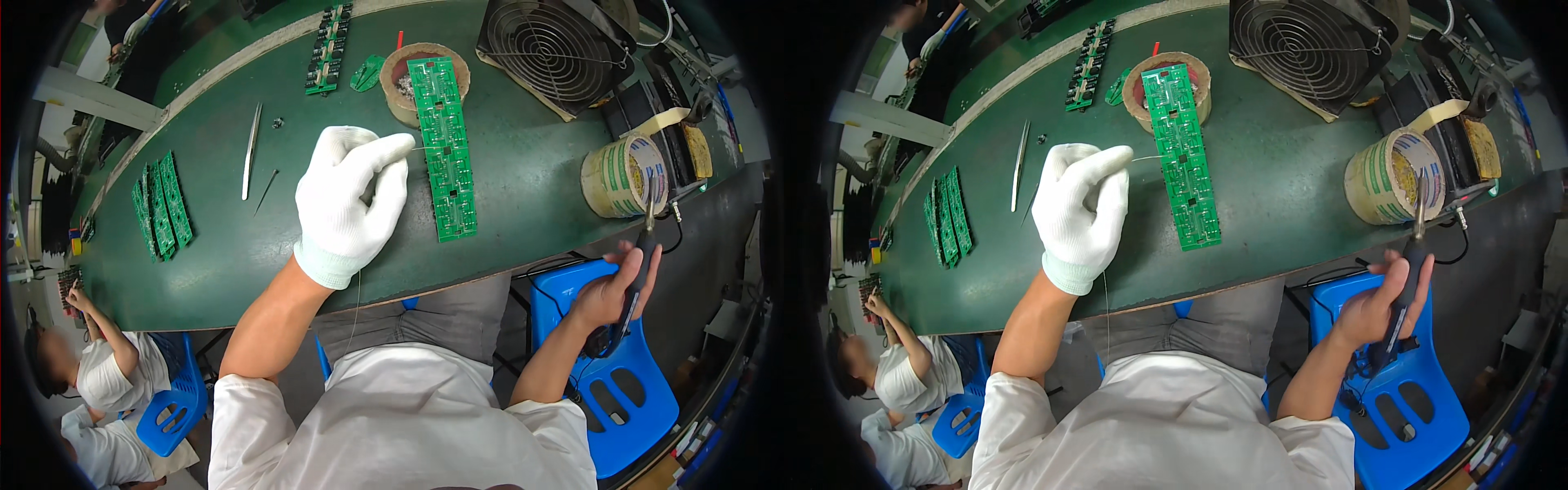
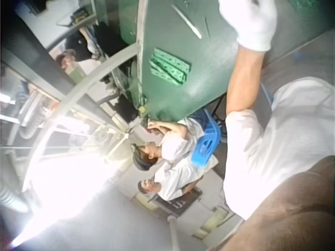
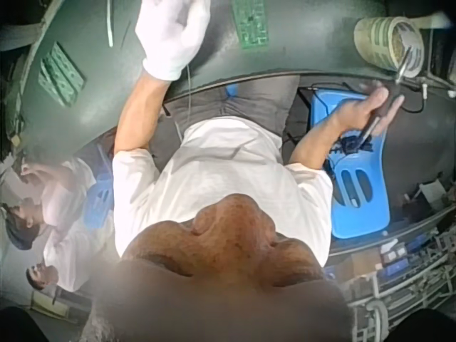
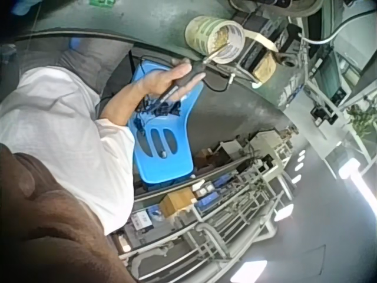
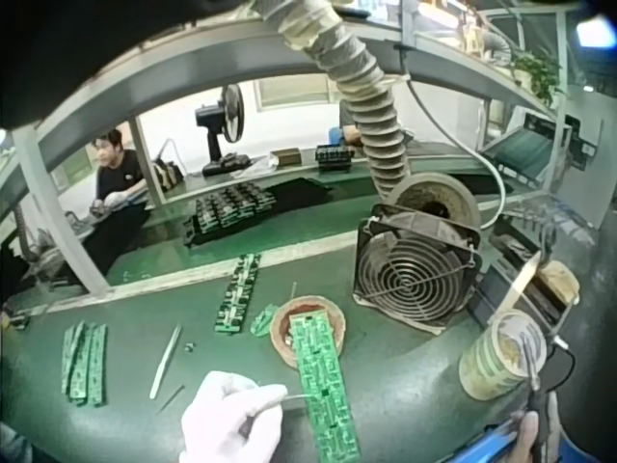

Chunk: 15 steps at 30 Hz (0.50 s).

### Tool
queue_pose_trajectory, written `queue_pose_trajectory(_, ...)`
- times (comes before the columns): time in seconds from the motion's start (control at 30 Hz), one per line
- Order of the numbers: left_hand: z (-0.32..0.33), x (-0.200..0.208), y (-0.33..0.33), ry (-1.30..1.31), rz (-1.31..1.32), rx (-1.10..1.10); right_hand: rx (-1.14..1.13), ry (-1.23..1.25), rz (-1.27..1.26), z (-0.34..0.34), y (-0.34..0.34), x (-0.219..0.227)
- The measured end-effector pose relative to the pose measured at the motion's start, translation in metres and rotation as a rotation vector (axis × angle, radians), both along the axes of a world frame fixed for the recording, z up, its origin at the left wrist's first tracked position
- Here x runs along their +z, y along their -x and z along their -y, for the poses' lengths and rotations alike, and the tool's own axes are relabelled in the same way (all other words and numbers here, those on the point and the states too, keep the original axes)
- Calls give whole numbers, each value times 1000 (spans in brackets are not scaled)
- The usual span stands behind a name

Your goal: Soldering electronic components onto a printed circuit board.

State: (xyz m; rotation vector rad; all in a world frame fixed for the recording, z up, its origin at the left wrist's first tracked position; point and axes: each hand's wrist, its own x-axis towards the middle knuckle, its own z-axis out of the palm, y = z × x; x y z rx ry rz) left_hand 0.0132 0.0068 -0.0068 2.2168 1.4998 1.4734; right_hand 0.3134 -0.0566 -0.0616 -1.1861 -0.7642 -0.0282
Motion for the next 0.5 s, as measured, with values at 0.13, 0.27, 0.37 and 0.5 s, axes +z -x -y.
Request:
queue_pose_trajectory(0.13, 0, 0, 1, 40, 34, 15, 91, -15, -74, -5, 26, 1)
queue_pose_trajectory(0.27, -2, -2, 1, 96, 61, 13, 334, 70, -176, -9, 65, 3)
queue_pose_trajectory(0.37, -3, -3, 4, 120, 29, 11, 410, 59, -194, -19, 80, 3)
queue_pose_trajectory(0.5, -3, -1, 3, 102, -26, 18, 493, 94, -79, -23, 87, 1)
